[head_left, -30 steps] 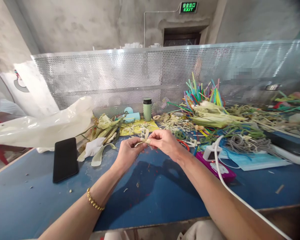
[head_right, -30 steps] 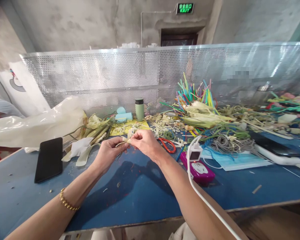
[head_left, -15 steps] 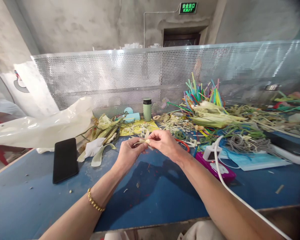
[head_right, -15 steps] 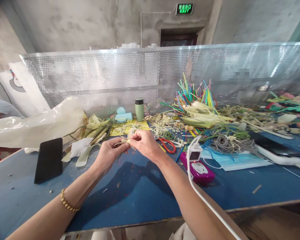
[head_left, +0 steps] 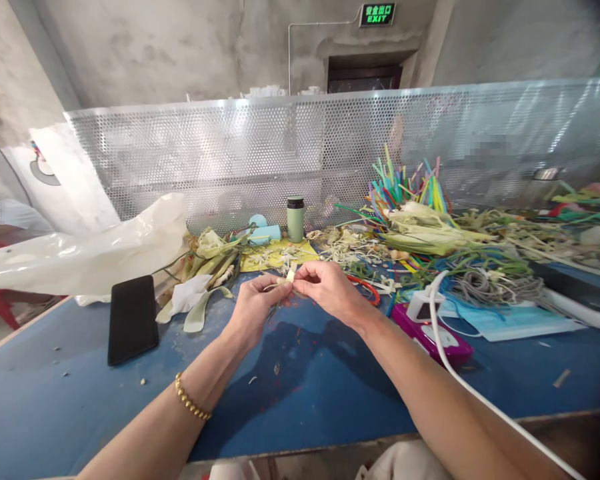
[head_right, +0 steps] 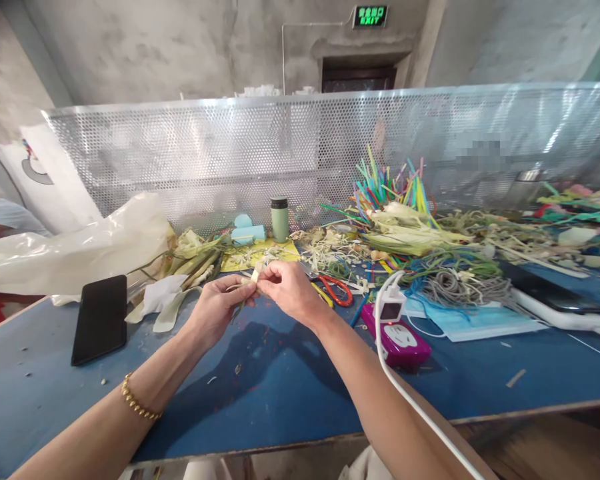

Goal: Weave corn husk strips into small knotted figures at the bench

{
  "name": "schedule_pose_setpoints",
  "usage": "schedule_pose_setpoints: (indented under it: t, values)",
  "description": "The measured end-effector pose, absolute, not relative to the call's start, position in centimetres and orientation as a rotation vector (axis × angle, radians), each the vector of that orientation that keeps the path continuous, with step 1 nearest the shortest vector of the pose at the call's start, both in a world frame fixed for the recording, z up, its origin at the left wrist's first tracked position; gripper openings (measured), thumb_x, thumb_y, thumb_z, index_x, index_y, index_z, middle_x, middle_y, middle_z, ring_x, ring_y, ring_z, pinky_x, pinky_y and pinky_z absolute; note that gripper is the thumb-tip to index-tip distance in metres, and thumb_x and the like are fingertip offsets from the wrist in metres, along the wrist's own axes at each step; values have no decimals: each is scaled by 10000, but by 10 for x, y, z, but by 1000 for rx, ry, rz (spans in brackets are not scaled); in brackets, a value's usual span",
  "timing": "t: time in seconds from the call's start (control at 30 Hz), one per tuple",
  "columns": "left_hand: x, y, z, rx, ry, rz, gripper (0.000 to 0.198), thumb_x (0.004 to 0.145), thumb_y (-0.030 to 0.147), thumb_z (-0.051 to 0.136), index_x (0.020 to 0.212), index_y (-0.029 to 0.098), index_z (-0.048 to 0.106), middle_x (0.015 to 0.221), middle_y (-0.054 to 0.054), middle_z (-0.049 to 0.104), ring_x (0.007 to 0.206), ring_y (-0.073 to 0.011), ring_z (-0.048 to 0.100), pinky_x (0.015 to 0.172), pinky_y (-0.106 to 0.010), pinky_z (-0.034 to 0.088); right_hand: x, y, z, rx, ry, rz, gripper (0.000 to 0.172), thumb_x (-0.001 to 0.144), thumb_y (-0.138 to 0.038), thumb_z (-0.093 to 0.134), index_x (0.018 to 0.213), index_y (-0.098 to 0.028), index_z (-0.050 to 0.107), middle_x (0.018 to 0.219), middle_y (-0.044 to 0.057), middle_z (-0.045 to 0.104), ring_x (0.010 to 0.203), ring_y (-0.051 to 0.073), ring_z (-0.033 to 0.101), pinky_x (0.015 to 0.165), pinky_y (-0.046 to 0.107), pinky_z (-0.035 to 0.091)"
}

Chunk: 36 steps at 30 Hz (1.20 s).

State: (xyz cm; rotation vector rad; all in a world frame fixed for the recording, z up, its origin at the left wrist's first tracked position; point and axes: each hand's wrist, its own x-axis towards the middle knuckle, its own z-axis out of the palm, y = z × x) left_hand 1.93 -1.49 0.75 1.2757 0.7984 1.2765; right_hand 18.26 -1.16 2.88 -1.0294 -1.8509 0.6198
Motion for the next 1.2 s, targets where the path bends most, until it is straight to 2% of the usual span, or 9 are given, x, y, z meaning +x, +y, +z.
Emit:
schedule_pose_setpoints:
  t: [0.13, 0.2, 0.43, 0.57, 0.7, 0.9, 1.03, 1.2]
  values:
    - [18, -12, 7, 1252, 787, 1283, 210, 648, 312, 801, 694, 130, 706, 687, -42, 685, 616, -117, 578, 655, -252, 428, 181, -15, 31, -1021, -1875, 622, 276, 870, -288, 534, 629, -156, 563, 583, -10, 520, 554, 103, 436, 531, 232, 333]
    - [18, -12, 7, 1230, 788, 1284, 208, 642, 305, 805, 696, 130, 706, 685, -39, 685, 610, -113, 574, 650, -250, 423, 181, -15, 32, -1020, -1881, 588, 306, 892, -296, 515, 618, -162, 544, 590, -5, 525, 563, 107, 443, 538, 234, 335]
    - [19, -12, 8, 1170, 771, 1294, 187, 628, 275, 809, 665, 135, 692, 627, -19, 657, 585, -106, 560, 635, -246, 410, 183, -14, 34, -1042, -1853, 496, 241, 875, -330, 581, 721, -152, 631, 673, 18, 632, 622, 122, 526, 581, 235, 388]
    - [19, -12, 8, 1151, 753, 1284, 185, 614, 258, 811, 672, 129, 693, 644, -26, 663, 588, -117, 575, 640, -253, 419, 180, -15, 33, -998, -1864, 555, 107, 832, -229, 621, 790, -140, 663, 740, 24, 675, 650, 118, 566, 612, 229, 424]
    - [20, -13, 7, 1140, 746, 1280, 192, 606, 259, 817, 664, 119, 698, 645, -33, 658, 588, -118, 575, 640, -251, 422, 180, -13, 32, -986, -1856, 573, 73, 810, -187, 634, 765, -134, 657, 700, 14, 656, 629, 110, 551, 598, 223, 418]
    - [20, -14, 8, 1149, 729, 1267, 192, 606, 262, 818, 649, 116, 701, 625, -35, 651, 574, -122, 573, 623, -251, 423, 183, -11, 30, -1003, -1876, 608, 84, 797, -196, 649, 743, -133, 663, 664, 8, 641, 601, 105, 529, 557, 219, 392]
    - [19, -13, 9, 1158, 738, 1270, 179, 615, 254, 811, 655, 119, 700, 626, -35, 661, 574, -123, 577, 620, -246, 426, 184, -10, 30, -992, -1840, 727, 137, 801, -267, 670, 770, -135, 654, 660, 3, 630, 558, 99, 514, 515, 219, 375]
    - [20, -15, 11, 1145, 719, 1296, 167, 626, 239, 808, 667, 123, 695, 619, -24, 665, 577, -111, 580, 627, -231, 425, 185, -10, 32, -903, -1860, 720, 220, 836, -359, 659, 800, -142, 651, 711, 7, 624, 630, 108, 532, 570, 225, 405]
